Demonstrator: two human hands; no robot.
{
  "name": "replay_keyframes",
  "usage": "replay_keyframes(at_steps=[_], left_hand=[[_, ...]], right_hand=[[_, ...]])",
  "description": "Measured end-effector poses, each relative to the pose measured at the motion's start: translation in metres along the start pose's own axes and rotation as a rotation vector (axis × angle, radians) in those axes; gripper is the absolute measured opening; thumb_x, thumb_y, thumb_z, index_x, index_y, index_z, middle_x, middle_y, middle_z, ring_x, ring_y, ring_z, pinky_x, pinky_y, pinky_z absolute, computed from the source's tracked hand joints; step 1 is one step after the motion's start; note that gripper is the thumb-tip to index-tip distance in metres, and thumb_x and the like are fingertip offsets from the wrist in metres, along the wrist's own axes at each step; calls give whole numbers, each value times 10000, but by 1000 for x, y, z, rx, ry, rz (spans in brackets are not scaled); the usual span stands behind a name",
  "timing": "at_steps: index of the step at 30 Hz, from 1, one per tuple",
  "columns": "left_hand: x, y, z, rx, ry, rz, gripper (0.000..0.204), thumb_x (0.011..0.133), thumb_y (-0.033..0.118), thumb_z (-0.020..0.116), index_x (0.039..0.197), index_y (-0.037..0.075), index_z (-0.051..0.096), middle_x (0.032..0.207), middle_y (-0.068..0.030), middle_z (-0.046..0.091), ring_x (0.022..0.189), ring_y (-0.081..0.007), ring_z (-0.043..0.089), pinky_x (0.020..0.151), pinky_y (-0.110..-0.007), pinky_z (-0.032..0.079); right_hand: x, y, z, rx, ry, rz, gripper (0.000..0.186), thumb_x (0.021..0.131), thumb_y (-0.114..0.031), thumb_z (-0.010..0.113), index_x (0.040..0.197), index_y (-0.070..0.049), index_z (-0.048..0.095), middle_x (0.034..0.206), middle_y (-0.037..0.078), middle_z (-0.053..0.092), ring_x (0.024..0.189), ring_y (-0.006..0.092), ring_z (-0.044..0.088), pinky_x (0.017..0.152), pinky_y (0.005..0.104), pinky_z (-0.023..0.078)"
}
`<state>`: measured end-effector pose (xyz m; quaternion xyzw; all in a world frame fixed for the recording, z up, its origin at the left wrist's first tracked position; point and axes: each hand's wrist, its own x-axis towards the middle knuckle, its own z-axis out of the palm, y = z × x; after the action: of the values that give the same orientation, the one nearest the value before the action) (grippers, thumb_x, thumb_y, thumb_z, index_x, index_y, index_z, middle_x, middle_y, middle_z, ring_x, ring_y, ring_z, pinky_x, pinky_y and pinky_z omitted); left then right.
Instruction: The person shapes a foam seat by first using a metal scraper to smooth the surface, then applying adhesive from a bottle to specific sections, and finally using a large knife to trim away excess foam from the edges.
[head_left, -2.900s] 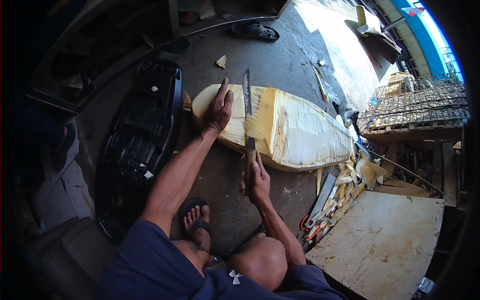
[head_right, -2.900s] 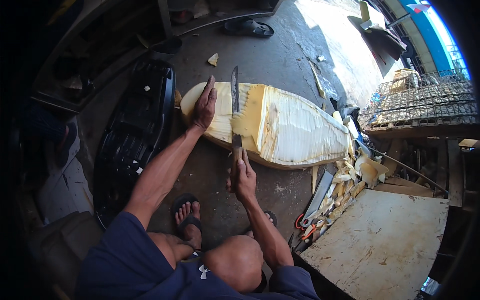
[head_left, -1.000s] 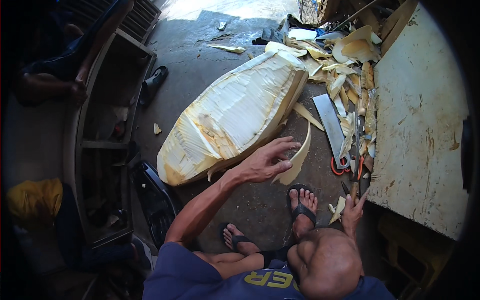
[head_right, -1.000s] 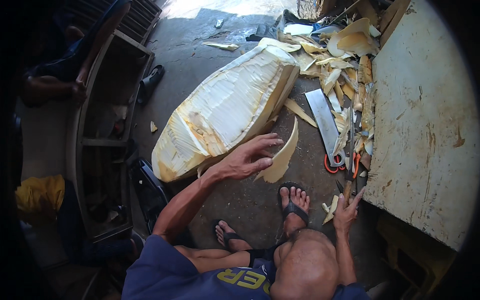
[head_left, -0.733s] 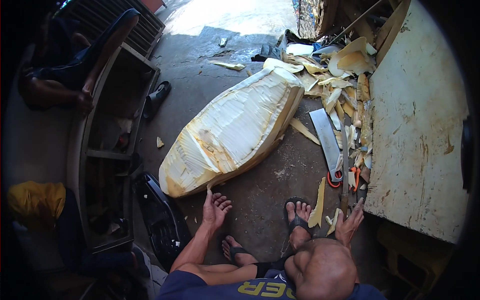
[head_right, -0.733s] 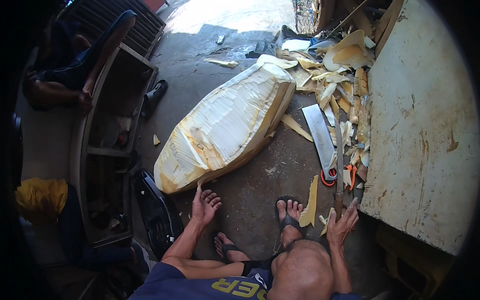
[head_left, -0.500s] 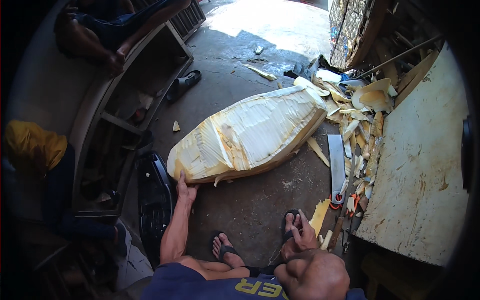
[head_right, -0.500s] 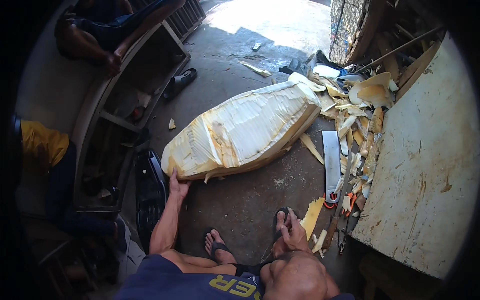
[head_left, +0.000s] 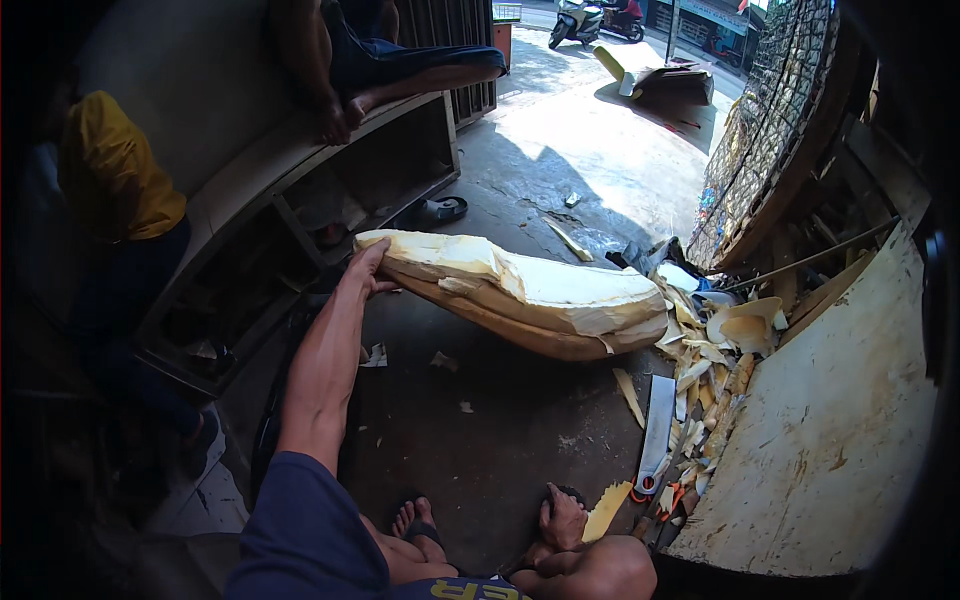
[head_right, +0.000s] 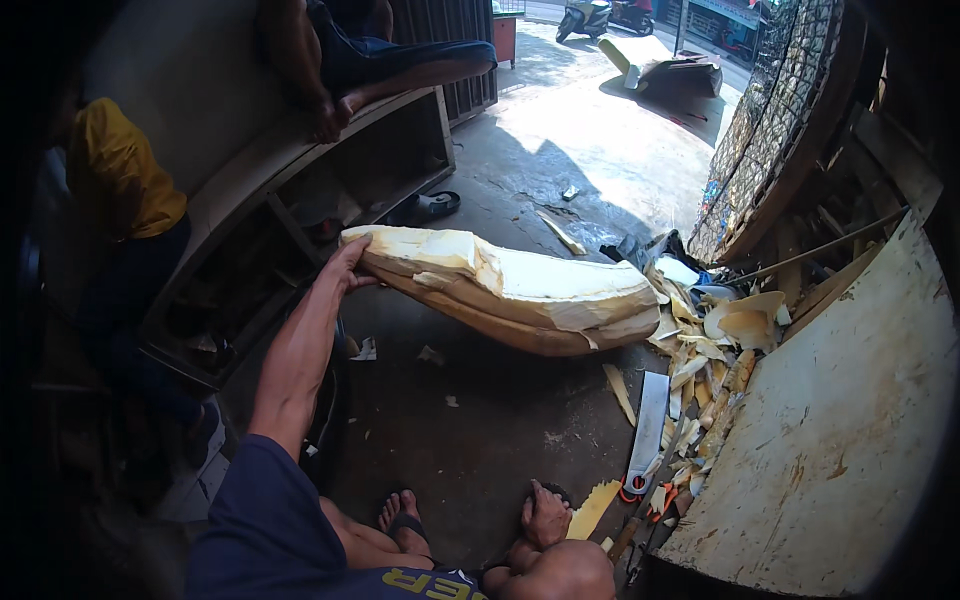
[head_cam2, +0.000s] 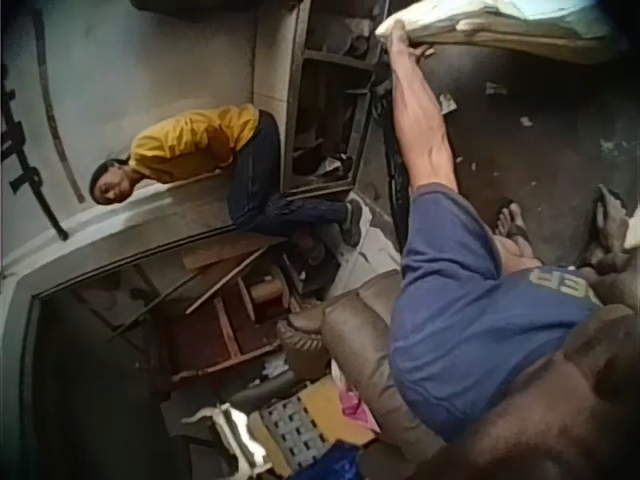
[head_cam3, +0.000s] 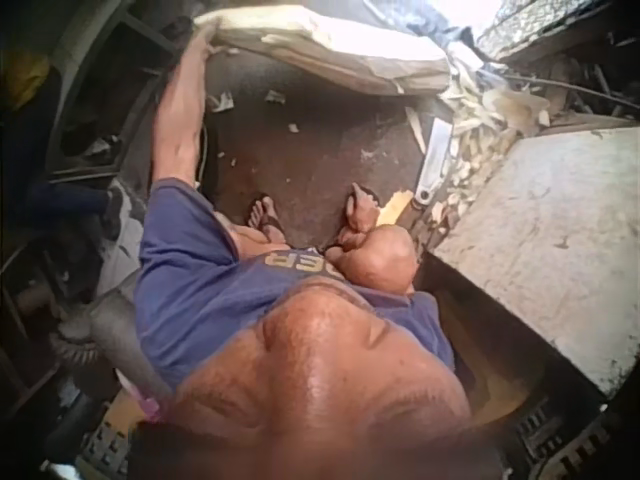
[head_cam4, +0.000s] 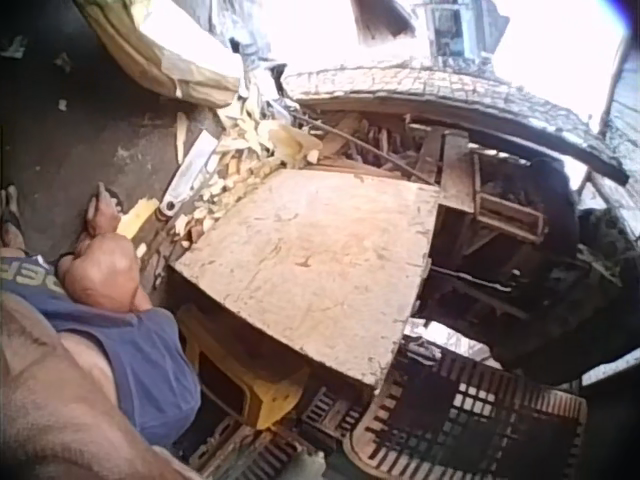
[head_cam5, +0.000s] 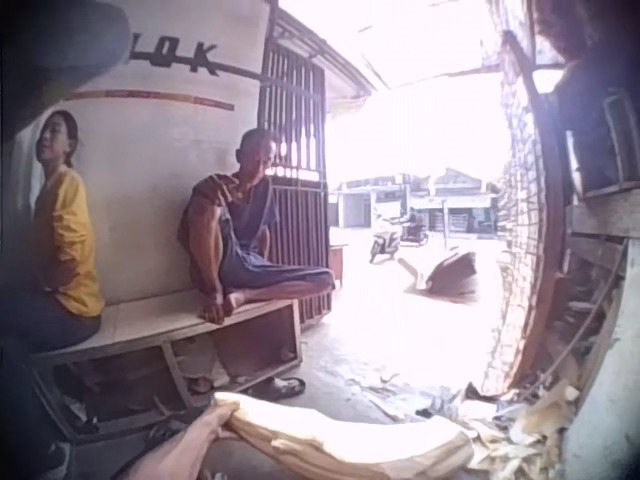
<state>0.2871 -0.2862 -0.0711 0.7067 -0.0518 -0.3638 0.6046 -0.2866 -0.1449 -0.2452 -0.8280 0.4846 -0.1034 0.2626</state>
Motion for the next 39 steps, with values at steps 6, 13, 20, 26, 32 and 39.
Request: replay_keyframes(at_steps=[6, 13, 20, 26, 32, 39], left_hand=[[16, 15, -2, -155, -93, 1, 550, 994, 489, 591, 1400, 127, 512, 1403, -208, 546, 1240, -393, 608, 885, -647, 587], [20, 13, -1, -278, -10, -112, 617, 989, 512, 579, 1452, 124, 454, 1472, -223, 453, 1343, -438, 504, 978, -707, 503], [-12, 19, 2, -217, -24, -62, 603, 996, 524, 556, 1418, 98, 502, 1485, -211, 449, 1345, -428, 502, 1005, -667, 507], [-42, 16, 10, -322, -47, -33, 498, 1027, 513, 539, 1397, 182, 504, 1491, -145, 458, 1417, -377, 430, 1025, -654, 489], [-67, -4, -4, -388, -142, -11, 608, 1047, 517, 476, 1472, 82, 455, 1529, -170, 441, 1402, -344, 458, 1076, -604, 485], [-80, -35, -19, -532, -203, -30, 794, 968, 623, 483, 1511, 50, 397, 1523, -199, 435, 1392, -358, 464, 1060, -582, 502]], right_hand=[[-1, 3, 3, 41, -45, 73, 474, 888, -209, 633, 1350, -105, 606, 1118, 140, 704, 1057, 345, 651, 923, 533, 495], [1, 21, 15, 29, -62, 102, 464, 899, -257, 611, 1353, -161, 596, 1165, 74, 697, 1093, 316, 654, 912, 611, 471], [-1, 22, 23, 62, -30, 77, 478, 886, -218, 641, 1357, -160, 586, 1173, 80, 693, 1095, 323, 654, 898, 646, 466], [-4, 24, 9, 130, -17, 107, 470, 891, -201, 647, 1349, -118, 583, 1163, 127, 686, 1100, 337, 646, 915, 608, 480], [-57, -12, -71, 400, -131, 236, 395, 865, -192, 673, 1243, -96, 608, 1097, 147, 690, 1032, 339, 650, 877, 545, 507], [-44, -119, -201, 199, -201, -5, 283, 824, -190, 712, 1087, -102, 657, 1003, 136, 704, 914, 334, 665, 800, 501, 526]])
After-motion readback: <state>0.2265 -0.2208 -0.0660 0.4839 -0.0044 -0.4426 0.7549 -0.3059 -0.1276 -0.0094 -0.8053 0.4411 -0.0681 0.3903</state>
